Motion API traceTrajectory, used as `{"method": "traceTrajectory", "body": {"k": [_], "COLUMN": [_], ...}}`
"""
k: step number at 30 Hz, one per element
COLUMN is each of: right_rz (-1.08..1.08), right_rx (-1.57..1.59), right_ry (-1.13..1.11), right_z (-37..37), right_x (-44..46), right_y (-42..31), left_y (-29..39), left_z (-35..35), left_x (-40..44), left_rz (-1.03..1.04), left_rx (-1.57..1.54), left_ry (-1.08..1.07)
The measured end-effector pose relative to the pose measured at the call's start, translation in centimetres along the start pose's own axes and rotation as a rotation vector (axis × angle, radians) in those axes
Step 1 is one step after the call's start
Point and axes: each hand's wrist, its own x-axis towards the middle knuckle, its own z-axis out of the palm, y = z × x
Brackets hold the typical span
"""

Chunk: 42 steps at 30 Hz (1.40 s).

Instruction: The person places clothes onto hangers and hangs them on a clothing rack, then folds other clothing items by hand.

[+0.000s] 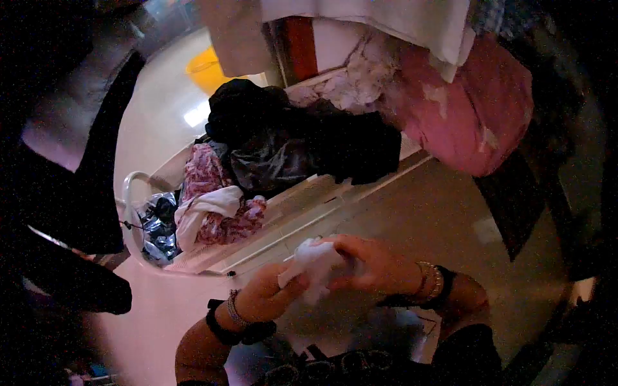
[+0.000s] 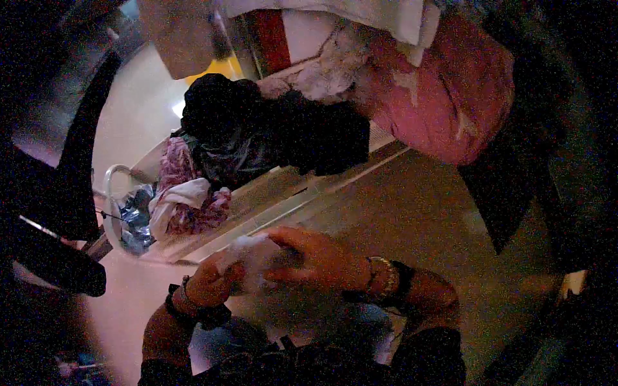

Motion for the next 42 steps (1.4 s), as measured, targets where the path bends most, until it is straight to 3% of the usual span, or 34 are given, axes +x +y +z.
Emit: {"method": "traceTrajectory", "body": {"k": [3,6,9,10,12,13,15,17,21,22,23,25,27,31,33,35,41,42], "right_rz": [0.124,0.074,0.027,0.153,0.159,0.036,0.042,-0.11,-0.023,-0.036,-0.049,-0.225,-0.213,-0.028,-0.125,-0.251,-0.195,-0.19], "right_rx": [0.105,0.141,-0.053,-0.07,-0.009,0.065,0.126,-0.155,-0.407,-0.519,-0.514,-0.138,-0.238,-0.62,-0.282,-0.152,-0.074,-0.095], "right_ry": [-0.163,-0.058,-0.007,0.001,0.117,0.223,0.389,0.6,0.651,0.653,0.643,0.742,0.722,0.554,0.893,0.852,0.885,0.901], "right_z": [0.9,0.9,-0.1,-0.9,-1.9,-2.6,-5.3,-8.0,-12.8,-13.1,-13.0,-12.9,-13.0,-12.8,-14.4,-14.2,-14.3,-14.2], "right_x": [1.6,1.6,1.4,1.2,0.1,-0.7,-3.2,-5.3,-8.1,-8.1,-8.0,-7.8,-7.2,-4.0,-4.9,-4.9,-5.1,-5.2], "right_y": [0.7,0.5,-0.2,-0.6,-0.5,-0.2,-0.2,-0.5,-1.6,-2.0,-2.8,-4.0,-3.9,-6.3,-6.3,-6.7,-5.1,-5.1], "left_y": [0.2,-0.6,-0.2,0.3,1.3,1.6,2.4,3.8,4.6,5.2,5.8,7.6,9.3,9.5,9.0,8.0,7.8,7.8], "left_z": [-0.4,0.0,0.2,0.0,-0.9,-1.9,-5.0,-6.8,-9.6,-9.5,-9.3,-8.5,-7.5,-8.5,-8.1,-8.0,-7.8,-8.0], "left_x": [-0.3,-0.3,0.3,0.2,-0.3,-0.8,-2.9,-5.1,-8.5,-8.7,-8.9,-9.4,-9.5,-8.4,-9.1,-9.6,-8.9,-9.1], "left_rz": [0.038,0.047,0.076,0.076,0.202,0.198,0.134,0.184,0.11,0.216,0.322,0.32,0.404,0.416,0.399,0.533,0.66,0.679], "left_rx": [0.277,0.233,0.337,0.331,0.468,0.461,0.832,0.891,0.94,0.895,0.85,0.874,1.232,1.417,1.435,1.215,1.203,1.325], "left_ry": [0.031,0.038,0.057,0.059,0.229,0.232,0.309,0.441,0.446,0.508,0.567,0.649,0.848,0.66,0.652,0.643,0.52,0.489]}}
